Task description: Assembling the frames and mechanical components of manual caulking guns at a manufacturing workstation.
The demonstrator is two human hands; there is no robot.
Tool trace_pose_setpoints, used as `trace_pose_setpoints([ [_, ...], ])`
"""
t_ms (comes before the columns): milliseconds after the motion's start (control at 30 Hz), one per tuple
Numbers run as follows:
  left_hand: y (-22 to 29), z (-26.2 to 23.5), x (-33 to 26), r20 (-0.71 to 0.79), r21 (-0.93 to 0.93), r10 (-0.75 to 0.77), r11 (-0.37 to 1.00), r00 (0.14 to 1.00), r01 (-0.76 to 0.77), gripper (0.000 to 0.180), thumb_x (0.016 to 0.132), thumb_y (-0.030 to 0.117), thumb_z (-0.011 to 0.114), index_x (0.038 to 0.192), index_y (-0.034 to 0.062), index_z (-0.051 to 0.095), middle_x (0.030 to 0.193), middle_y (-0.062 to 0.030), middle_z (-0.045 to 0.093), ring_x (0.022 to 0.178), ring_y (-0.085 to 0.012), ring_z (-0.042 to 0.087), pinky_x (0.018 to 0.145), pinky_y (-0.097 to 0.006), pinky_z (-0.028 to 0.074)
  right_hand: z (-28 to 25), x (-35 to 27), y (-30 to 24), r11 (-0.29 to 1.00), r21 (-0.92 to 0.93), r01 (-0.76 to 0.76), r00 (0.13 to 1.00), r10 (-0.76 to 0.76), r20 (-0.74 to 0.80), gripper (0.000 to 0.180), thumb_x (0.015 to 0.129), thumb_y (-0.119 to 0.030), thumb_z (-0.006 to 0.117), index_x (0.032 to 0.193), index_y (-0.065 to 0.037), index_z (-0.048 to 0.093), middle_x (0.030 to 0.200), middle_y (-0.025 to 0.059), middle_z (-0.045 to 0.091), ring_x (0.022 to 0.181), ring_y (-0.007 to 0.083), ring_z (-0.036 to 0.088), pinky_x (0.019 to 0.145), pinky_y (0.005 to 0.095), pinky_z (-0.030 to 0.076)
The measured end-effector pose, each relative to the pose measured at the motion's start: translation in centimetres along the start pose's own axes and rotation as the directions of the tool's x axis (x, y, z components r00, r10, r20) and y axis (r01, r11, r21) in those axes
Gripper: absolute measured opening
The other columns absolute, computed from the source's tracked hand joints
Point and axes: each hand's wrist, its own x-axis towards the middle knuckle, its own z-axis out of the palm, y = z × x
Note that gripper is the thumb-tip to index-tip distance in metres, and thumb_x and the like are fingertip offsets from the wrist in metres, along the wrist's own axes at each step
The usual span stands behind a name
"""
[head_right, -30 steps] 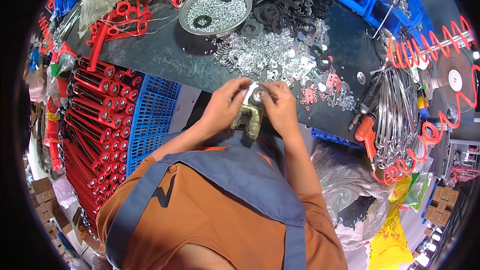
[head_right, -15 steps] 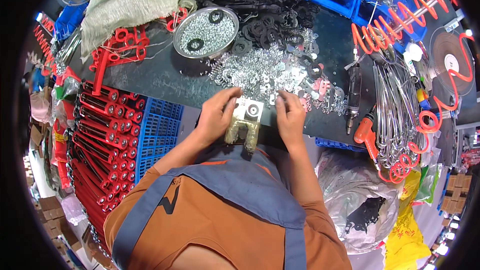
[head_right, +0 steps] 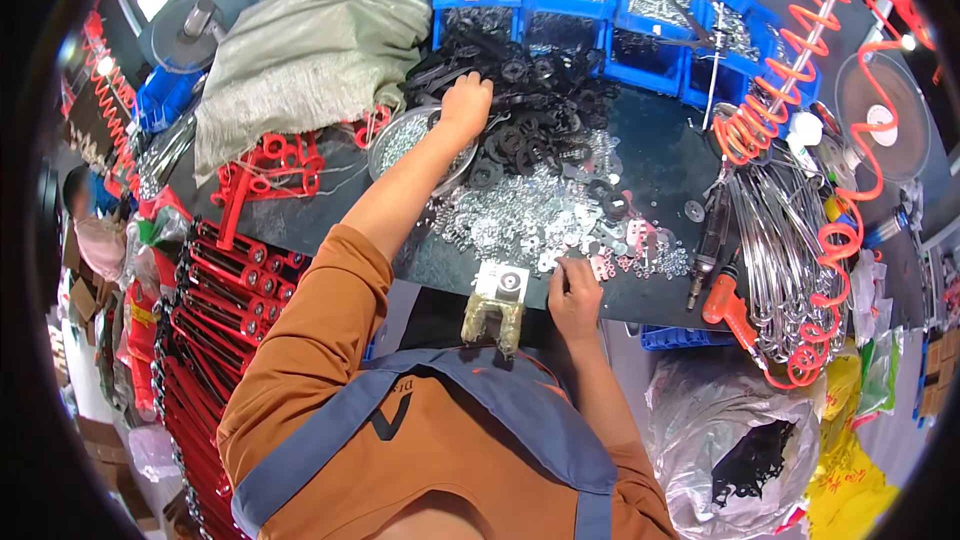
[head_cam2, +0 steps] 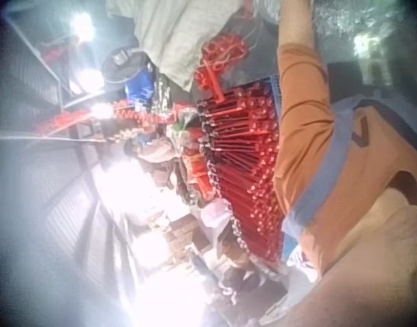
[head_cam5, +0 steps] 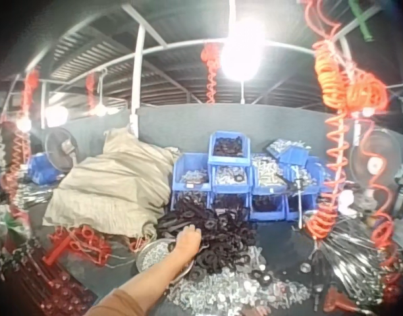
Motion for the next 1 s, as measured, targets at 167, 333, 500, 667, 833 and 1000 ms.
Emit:
trace_pose_setpoints([
  [167,-1.5,-0.8,1.2,0.073,-0.003,0.182,0.983,0.981,-0.182,0.007,0.075,0.004,0.058,0.075,0.002,0.065,0.087,-0.016,0.061,0.088,-0.0325,0.061,0.076,-0.04,0.052,-0.2,-0.1,0.4,0.999,0.039,-0.004,0.998,0.007,-0.062,0.012,0.08,0.005,0.059,0.091,0.002,0.062,0.081,0.0132,0.06,0.065,0.0239,0.058,0.058,0.0314,0.046],
  [333,-2.7,-4.7,1.2,-0.109,0.175,0.451,0.886,0.886,-0.43,0.013,0.076,0.008,0.058,0.087,0.0021,0.06,0.09,-0.0133,0.057,0.081,-0.0282,0.059,0.067,-0.039,0.052,0.1,-0.2,1.1,0.996,0.015,0.087,0.992,-0.086,-0.093,0.012,0.08,0.003,0.06,0.091,0.001,0.064,0.081,0.0121,0.06,0.064,0.023,0.057,0.057,0.0302,0.046],
  [500,-2.7,-8.3,-1.7,-0.087,-0.121,0.415,0.898,0.906,-0.423,0.015,0.082,0.008,0.057,0.094,0.0,0.052,0.092,-0.0171,0.053,0.082,-0.0356,0.056,0.073,-0.041,0.048,-1.7,1.0,0.5,0.969,0.209,-0.132,0.975,0.165,-0.15,0.012,0.082,0.003,0.059,0.092,0.001,0.064,0.083,0.0092,0.06,0.071,0.0156,0.058,0.061,0.0272,0.046],
  [667,-2.0,-10.2,-5.4,-0.321,-0.322,-0.074,0.946,0.944,-0.035,0.012,0.088,0.008,0.058,0.094,-0.0013,0.052,0.097,-0.023,0.054,0.088,-0.0395,0.054,0.073,-0.043,0.046,-2.1,6.4,-3.6,0.953,0.283,-0.112,0.989,0.135,-0.062,0.018,0.083,0.002,0.058,0.099,0.0,0.065,0.091,0.0082,0.061,0.076,0.0138,0.058,0.066,0.0264,0.048],
  [833,2.4,-12.2,-7.7,0.196,-0.928,-0.392,0.22,0.899,0.299,0.013,0.098,0.013,0.049,0.101,0.0012,0.054,0.076,0.0005,0.048,0.057,-0.0029,0.042,0.047,-0.02,0.035,0.6,8.3,-5.8,0.821,0.516,-0.246,0.968,0.232,0.092,0.038,0.086,-0.011,0.063,0.121,0.001,0.054,0.102,0.0094,0.059,0.072,0.0101,0.055,0.064,0.023,0.048],
  [1000,7.7,-18.0,-14.9,0.4,-0.908,-0.213,0.041,0.891,0.417,0.015,0.092,0.007,0.057,0.104,-0.0007,0.052,0.074,-0.0024,0.051,0.057,-0.0071,0.046,0.051,-0.023,0.037,-0.6,8.6,-8.6,0.936,0.191,-0.294,0.949,0.262,0.178,0.033,0.087,-0.025,0.066,0.104,0.001,0.054,0.071,0.0111,0.06,0.051,0.0154,0.05,0.05,0.0324,0.041],
])
